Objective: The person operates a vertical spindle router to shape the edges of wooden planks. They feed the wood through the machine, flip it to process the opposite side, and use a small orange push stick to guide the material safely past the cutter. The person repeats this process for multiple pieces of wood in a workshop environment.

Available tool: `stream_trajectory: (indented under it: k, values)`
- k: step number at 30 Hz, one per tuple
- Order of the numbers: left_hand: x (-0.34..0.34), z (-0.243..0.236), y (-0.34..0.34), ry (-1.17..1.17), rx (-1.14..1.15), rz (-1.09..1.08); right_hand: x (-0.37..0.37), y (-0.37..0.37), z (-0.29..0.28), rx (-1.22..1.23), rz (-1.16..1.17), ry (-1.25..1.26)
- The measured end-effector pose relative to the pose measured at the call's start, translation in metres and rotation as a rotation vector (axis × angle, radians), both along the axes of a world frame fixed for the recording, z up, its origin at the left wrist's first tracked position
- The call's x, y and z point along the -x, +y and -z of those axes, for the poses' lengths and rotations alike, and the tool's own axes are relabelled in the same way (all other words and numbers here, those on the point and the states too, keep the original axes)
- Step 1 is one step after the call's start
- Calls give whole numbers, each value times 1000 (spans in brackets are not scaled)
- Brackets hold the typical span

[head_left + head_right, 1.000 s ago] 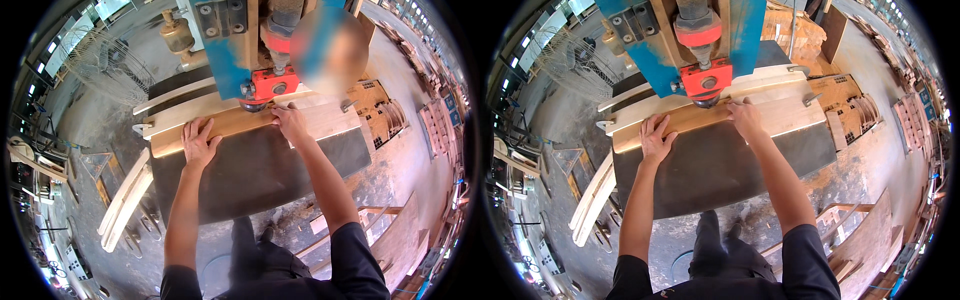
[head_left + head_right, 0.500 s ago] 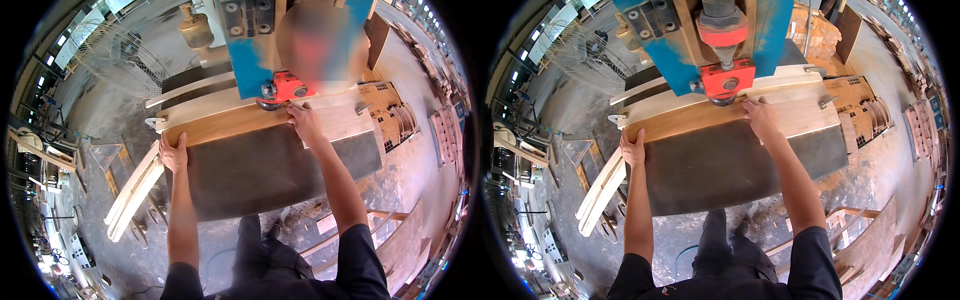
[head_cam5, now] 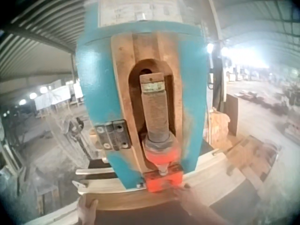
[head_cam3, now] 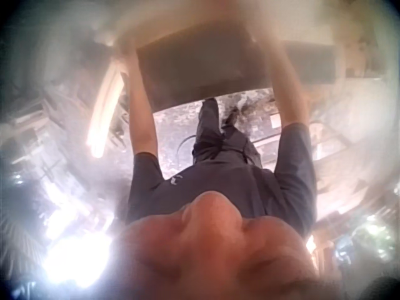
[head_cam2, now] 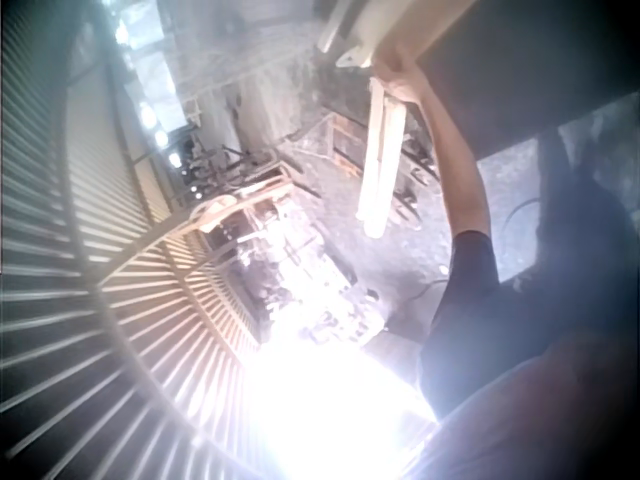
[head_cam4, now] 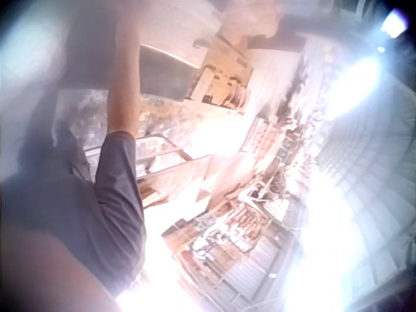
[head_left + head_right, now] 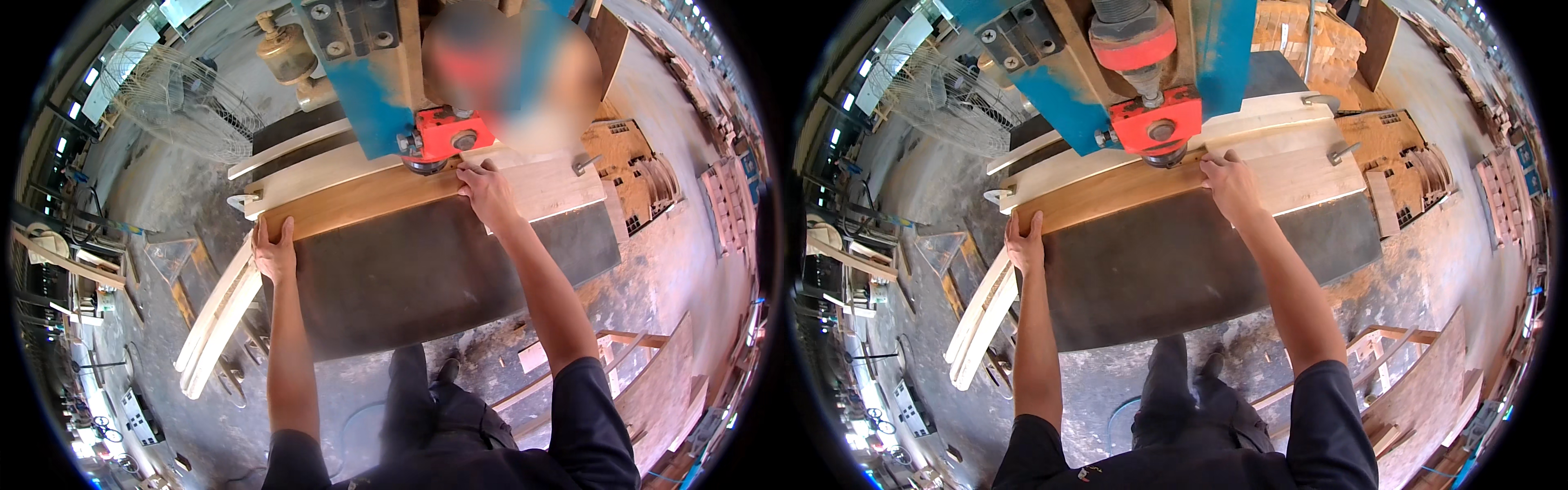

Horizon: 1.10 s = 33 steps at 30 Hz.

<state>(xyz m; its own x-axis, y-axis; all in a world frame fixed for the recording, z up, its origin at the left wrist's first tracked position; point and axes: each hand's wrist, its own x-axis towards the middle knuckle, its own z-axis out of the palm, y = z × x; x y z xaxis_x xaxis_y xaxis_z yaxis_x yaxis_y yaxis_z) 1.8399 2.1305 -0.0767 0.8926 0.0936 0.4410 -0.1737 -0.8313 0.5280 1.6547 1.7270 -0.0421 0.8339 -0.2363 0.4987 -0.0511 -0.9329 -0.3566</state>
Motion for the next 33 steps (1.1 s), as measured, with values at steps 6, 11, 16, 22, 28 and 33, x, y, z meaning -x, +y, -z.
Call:
stream_trajectory:
  k: [6, 11, 16, 22, 28, 33]
  values:
    - [-1, 0, 2, -3, 15, 4, -1, -1, 2, 10, -7, -8]
    - [-2, 2, 4, -23, -6, 14, -2, -2, 3, 27, -22, -24]
    - [1, 2, 5, -24, 6, 10, 0, -1, 2, 35, -23, -10]
    - [3, 0, 3, 1, 32, -1, 2, -1, 4, 24, -40, -15]
    - [7, 3, 6, -11, 9, -21, 6, 2, 3, 32, -39, -7]
    - [11, 7, 11, -36, 21, -18, 10, 5, 1, 44, -41, -6]
